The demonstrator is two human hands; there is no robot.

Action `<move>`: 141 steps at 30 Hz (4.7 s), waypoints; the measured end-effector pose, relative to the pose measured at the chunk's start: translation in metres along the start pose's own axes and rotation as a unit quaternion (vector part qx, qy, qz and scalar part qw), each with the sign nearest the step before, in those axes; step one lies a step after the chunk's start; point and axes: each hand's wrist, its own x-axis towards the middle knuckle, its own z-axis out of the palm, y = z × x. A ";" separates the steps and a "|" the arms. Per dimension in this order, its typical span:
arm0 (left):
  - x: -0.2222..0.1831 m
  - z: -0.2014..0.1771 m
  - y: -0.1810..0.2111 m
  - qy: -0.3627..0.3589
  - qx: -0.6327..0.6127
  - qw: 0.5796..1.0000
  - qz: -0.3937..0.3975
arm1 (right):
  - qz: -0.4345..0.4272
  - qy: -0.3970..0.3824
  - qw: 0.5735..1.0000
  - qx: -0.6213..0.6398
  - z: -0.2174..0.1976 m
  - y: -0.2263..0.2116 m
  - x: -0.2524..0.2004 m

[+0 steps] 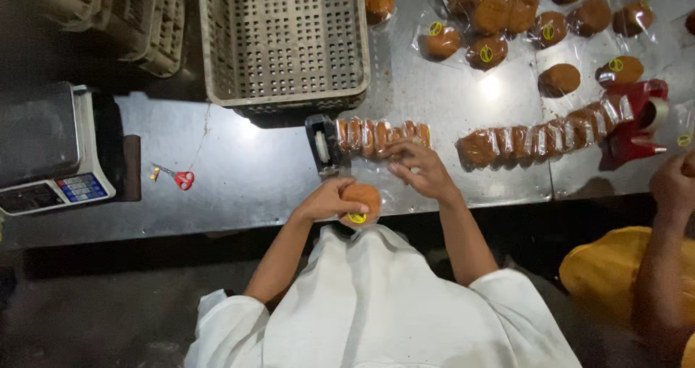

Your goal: The person tapes plastic food packages closed using a tabletop tape dispenser, handling the small round and rectangular baked goods one at a time and placing them into a plastic crate.

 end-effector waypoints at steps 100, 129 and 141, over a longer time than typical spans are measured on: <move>-0.058 0.016 -0.085 0.179 -0.489 0.850 0.084 | 0.355 0.177 0.911 0.115 0.208 -0.009 -0.024; -0.003 -0.005 -0.070 -0.012 -0.265 0.963 -0.045 | 0.271 0.053 0.961 0.007 0.074 -0.029 -0.004; 0.127 0.000 -0.009 0.216 -0.117 0.967 0.065 | 0.154 0.403 0.870 -0.239 0.028 0.118 -0.058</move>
